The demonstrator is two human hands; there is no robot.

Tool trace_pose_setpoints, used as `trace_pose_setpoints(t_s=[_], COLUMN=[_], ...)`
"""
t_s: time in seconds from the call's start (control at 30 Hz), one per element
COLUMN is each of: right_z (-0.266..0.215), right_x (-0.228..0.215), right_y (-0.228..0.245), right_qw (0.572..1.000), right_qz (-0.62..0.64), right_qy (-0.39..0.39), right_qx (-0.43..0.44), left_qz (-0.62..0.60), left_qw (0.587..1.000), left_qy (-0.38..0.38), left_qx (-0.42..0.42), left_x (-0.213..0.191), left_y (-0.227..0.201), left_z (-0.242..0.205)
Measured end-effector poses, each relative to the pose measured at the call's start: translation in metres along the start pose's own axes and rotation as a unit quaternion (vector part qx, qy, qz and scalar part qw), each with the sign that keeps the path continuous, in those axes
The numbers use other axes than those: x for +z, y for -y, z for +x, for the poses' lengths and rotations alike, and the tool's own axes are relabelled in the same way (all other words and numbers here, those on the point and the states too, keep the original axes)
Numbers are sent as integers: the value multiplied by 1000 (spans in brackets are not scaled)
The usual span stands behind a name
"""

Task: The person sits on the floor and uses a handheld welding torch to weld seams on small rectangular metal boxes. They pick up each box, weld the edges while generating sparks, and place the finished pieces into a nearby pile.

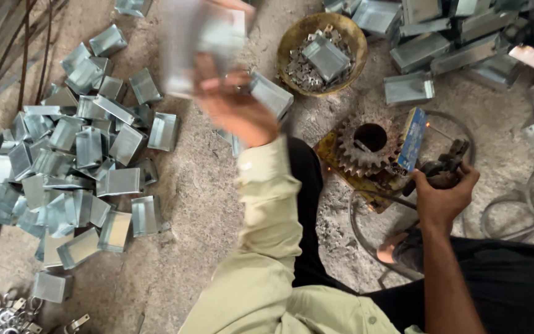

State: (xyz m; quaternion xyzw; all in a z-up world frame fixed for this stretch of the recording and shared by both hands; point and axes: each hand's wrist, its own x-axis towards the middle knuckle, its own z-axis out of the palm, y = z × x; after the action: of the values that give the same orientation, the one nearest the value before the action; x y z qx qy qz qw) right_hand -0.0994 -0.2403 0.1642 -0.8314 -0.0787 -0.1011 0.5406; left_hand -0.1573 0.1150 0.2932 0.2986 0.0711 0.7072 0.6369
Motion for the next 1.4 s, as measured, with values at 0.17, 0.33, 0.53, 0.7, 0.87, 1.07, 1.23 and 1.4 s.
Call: trace_pose_setpoints(t_s=[0.17, 0.33, 0.53, 0.7, 0.87, 1.07, 1.23, 1.4], right_z=[-2, -5, -4, 0, -1, 1, 1, -1], right_x=[3, 1, 5, 11, 13, 13, 10, 2], right_y=[-2, 4, 3, 5, 21, 30, 33, 38], right_qw=[999, 998, 998, 998, 999, 999, 994, 996], right_qz=[-32, -33, -53, -44, -23, -14, 6, -12], right_qy=[9, 23, -3, -12, -19, -31, -20, -36], right_qx=[17, 47, 41, 38, 20, 25, 106, 86], left_qz=[106, 687, 817, 762, 714, 451, 361, 381], left_qw=[983, 545, 147, 194, 384, 693, 707, 606], left_qy=[148, 477, 543, 617, 581, 529, 499, 621], left_qx=[-2, -67, -127, -34, -70, -190, -348, -319], left_x=[-44, -173, -307, -344, -276, -117, -34, -43], left_y=[-11, 110, 177, 198, 198, 176, 156, 192], left_z=[47, 57, 59, 69, 87, 77, 11, -108])
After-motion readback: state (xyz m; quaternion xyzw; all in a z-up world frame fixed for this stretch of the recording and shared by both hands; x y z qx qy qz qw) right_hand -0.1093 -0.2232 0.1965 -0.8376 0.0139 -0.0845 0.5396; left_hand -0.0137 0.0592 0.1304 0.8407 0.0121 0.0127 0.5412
